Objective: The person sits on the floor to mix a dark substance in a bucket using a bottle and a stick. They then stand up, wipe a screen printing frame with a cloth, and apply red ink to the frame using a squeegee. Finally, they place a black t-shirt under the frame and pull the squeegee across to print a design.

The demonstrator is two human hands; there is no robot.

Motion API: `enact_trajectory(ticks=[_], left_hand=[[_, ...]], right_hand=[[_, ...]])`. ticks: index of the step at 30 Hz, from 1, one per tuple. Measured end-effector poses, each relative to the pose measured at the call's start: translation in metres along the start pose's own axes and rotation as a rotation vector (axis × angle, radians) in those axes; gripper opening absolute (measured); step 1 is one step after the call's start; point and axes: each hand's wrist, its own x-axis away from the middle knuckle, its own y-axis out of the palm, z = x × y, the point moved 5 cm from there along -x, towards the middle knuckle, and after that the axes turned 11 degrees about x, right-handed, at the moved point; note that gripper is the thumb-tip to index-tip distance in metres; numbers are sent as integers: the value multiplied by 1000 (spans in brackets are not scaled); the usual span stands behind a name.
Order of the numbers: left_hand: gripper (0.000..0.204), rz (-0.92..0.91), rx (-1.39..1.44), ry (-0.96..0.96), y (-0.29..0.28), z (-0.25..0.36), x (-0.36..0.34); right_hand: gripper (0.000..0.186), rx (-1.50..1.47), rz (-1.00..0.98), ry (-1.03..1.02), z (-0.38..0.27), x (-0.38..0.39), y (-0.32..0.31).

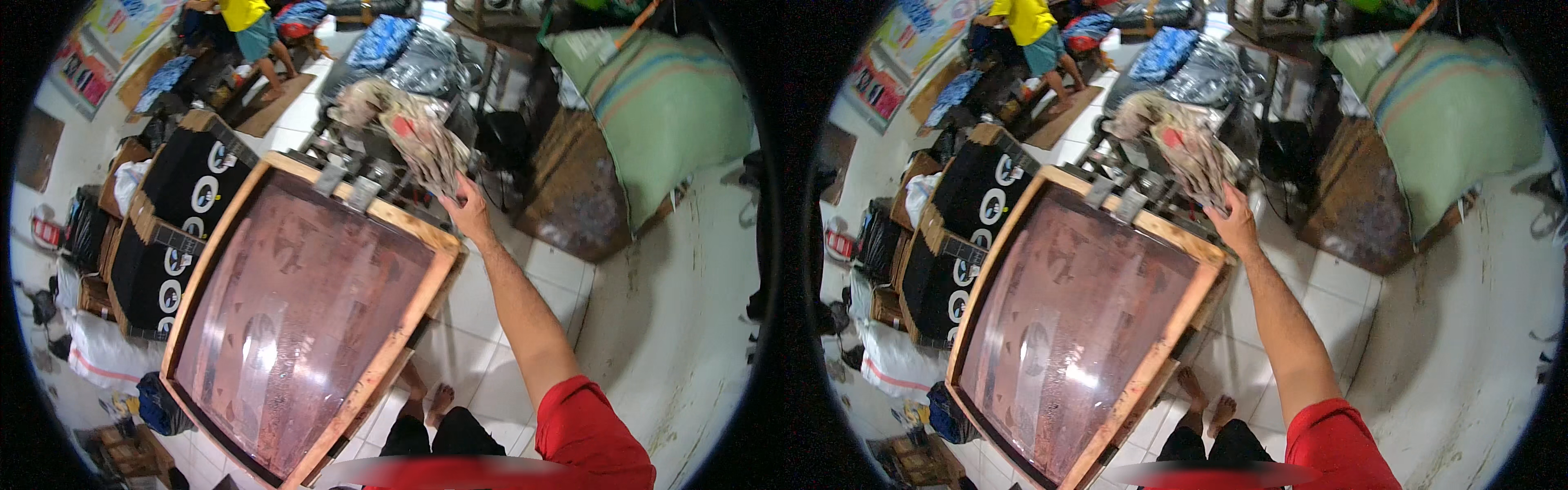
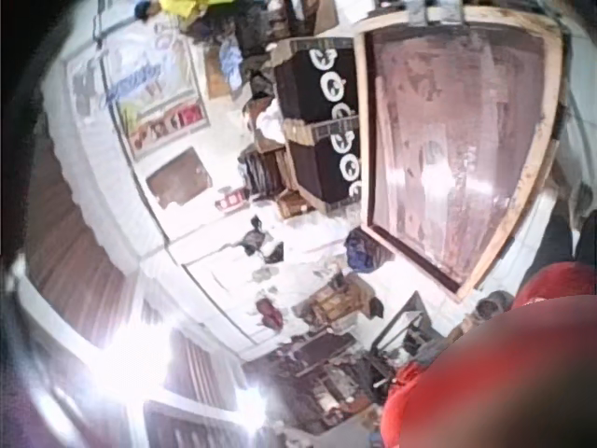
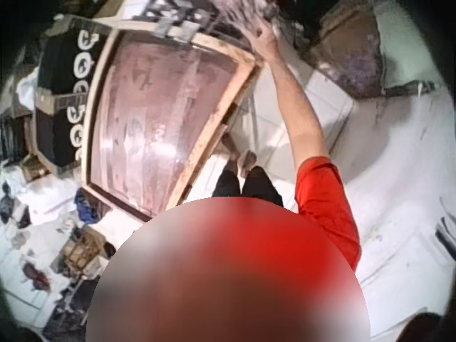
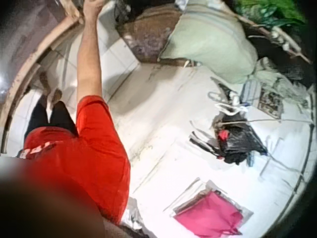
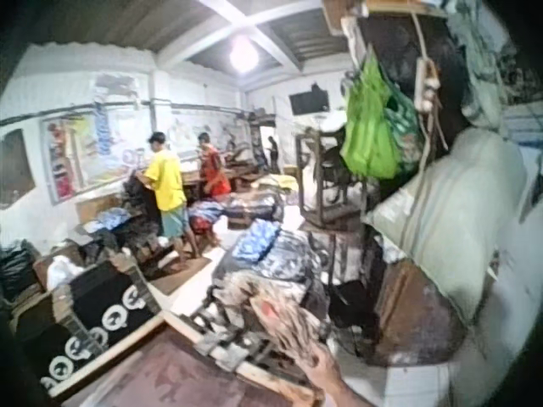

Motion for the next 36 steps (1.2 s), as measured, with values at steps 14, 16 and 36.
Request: enact_trajectory(ticks=[14,16,36], left_hand=[[73,853,477,-165,-100,-73,-30],[77,839,525,-224,-107,-74,-32],[52,584,897,-206,-121,-86,-37]], right_hand=[[34,-1025,-32,132,-164,-265,-79],[42,-1210,-13,4,-237,-277,-110],[46,-1117,-715,54,-390,-58,-19]])
